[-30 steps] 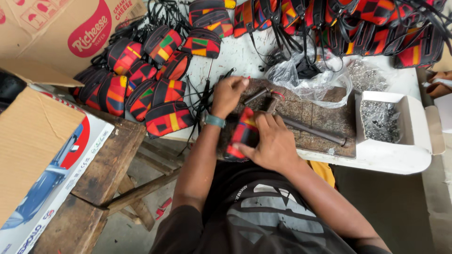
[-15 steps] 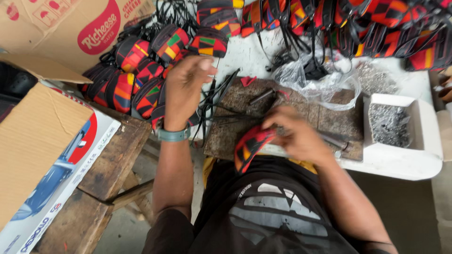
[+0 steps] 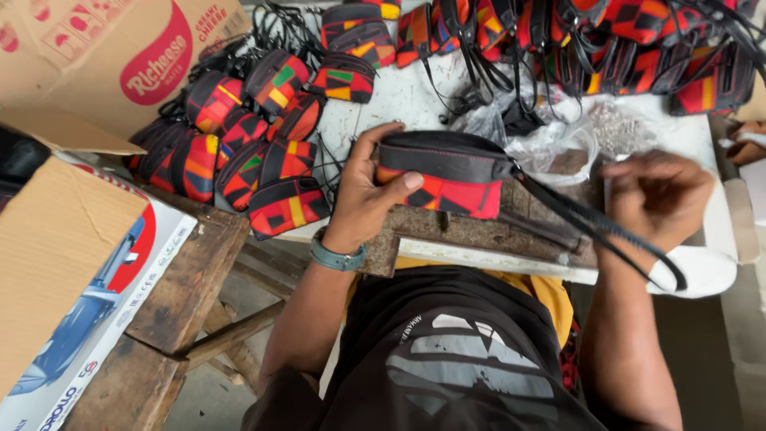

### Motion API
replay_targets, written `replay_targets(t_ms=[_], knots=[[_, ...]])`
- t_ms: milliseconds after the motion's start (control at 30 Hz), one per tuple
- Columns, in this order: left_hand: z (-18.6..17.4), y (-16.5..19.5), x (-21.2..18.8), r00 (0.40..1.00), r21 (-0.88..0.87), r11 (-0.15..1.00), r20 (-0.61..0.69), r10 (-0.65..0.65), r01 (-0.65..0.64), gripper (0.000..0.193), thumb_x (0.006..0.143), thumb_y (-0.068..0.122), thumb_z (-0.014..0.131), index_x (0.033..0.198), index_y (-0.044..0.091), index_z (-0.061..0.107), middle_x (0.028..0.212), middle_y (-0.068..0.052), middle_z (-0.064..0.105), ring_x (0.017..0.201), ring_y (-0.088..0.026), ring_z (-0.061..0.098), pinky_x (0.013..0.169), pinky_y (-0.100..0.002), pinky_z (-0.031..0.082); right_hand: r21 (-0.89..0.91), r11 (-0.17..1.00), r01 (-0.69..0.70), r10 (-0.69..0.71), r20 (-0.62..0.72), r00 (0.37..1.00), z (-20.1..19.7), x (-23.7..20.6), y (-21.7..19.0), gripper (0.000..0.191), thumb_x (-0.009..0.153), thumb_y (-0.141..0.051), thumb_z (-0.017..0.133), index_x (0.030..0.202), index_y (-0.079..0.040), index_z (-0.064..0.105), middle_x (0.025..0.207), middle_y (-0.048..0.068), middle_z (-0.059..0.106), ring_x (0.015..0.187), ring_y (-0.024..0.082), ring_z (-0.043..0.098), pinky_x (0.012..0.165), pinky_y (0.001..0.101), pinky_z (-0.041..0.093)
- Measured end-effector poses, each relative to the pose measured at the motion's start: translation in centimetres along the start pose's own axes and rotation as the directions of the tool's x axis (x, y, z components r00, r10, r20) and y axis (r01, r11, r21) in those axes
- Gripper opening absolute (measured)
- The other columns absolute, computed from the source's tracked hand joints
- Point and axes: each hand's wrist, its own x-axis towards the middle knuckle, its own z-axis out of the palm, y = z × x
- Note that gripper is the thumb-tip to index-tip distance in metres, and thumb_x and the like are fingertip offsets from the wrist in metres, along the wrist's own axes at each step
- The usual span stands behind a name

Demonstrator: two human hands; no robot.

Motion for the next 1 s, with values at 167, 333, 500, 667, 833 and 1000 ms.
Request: replay_targets(t_ms=[167,333,500,667,833,1000], knots=[[-0.4,0.8,-0.2,0.987,0.074,0.997,0.159,0.002,-0.014,0.071,0.090,0.005,0.083,0.149,0.000,0.045,0.127,-0.010,0.066,0.118,-0.017,0.065,0.103,-0.032,0.056,-0.127,0.990,-0.056,0.117,0.553,0.825,0.5,0.5,-2.2,0.058,0.084,-0.032,0.081,0.128,-0.004,0.056,0.127,0.010,0.060,0.113,0.020,0.064,0.084,0.0311,0.056],[-1.8,-0.8,4.3,0.986,0.197,0.974,0.146,0.082,-0.110,0.074,0.087,0.004,0.087,0.149,0.000,0.047,0.124,-0.012,0.068,0.117,-0.017,0.067,0.103,-0.032,0.057,-0.320,0.923,0.213,0.066,0.677,0.733,5.0,1.0,0.4,0.028,0.085,-0.020,0.084,0.101,-0.002,0.070,0.102,0.008,0.069,0.097,0.019,0.069,0.083,0.0354,0.056],[-4.2,-2.7,8.0,0.933,0.260,0.947,-0.254,0.257,-0.190,0.064,0.096,0.016,0.078,0.148,0.002,0.044,0.132,-0.010,0.064,0.123,-0.017,0.063,0.098,-0.030,0.058,-0.426,0.895,0.133,0.001,0.300,0.954,8.2,10.0,8.1,0.041,0.098,-0.013,0.091,0.084,0.004,0.056,0.079,0.009,0.055,0.077,0.017,0.047,0.067,0.0331,0.040],[-6.9,-4.4,5.6,0.931,0.345,0.934,-0.300,0.205,-0.095,0.049,0.099,0.017,0.072,0.140,-0.002,0.052,0.132,-0.011,0.063,0.121,-0.018,0.064,0.095,-0.030,0.057,-0.486,0.843,-0.228,0.277,0.030,0.960,10.6,20.0,16.0,0.026,0.091,-0.022,0.083,0.094,0.000,0.068,0.083,0.007,0.073,0.073,0.017,0.071,0.066,0.0331,0.057],[-9.2,-5.7,3.6,0.927,0.272,0.962,-0.361,0.102,0.000,0.043,0.100,0.018,0.071,0.136,-0.002,0.056,0.121,-0.012,0.069,0.112,-0.016,0.067,0.094,-0.029,0.057,-0.819,0.570,0.065,0.024,0.095,0.995,11.7,23.8,21.6,0.046,0.084,-0.034,0.091,0.098,0.006,0.074,0.089,0.026,0.072,0.087,0.040,0.073,0.080,0.0428,0.057],[-11.3,-5.8,3.8,0.930,0.400,0.917,-0.341,0.139,0.010,0.036,0.100,0.020,0.072,0.127,-0.001,0.063,0.117,-0.011,0.071,0.112,-0.016,0.068,0.094,-0.030,0.057,-0.818,0.529,0.228,0.047,0.296,0.954,10.8,23.1,23.6,0.038,0.091,-0.031,0.088,0.105,0.002,0.076,0.108,0.027,0.071,0.096,0.042,0.070,0.088,0.0451,0.054]])
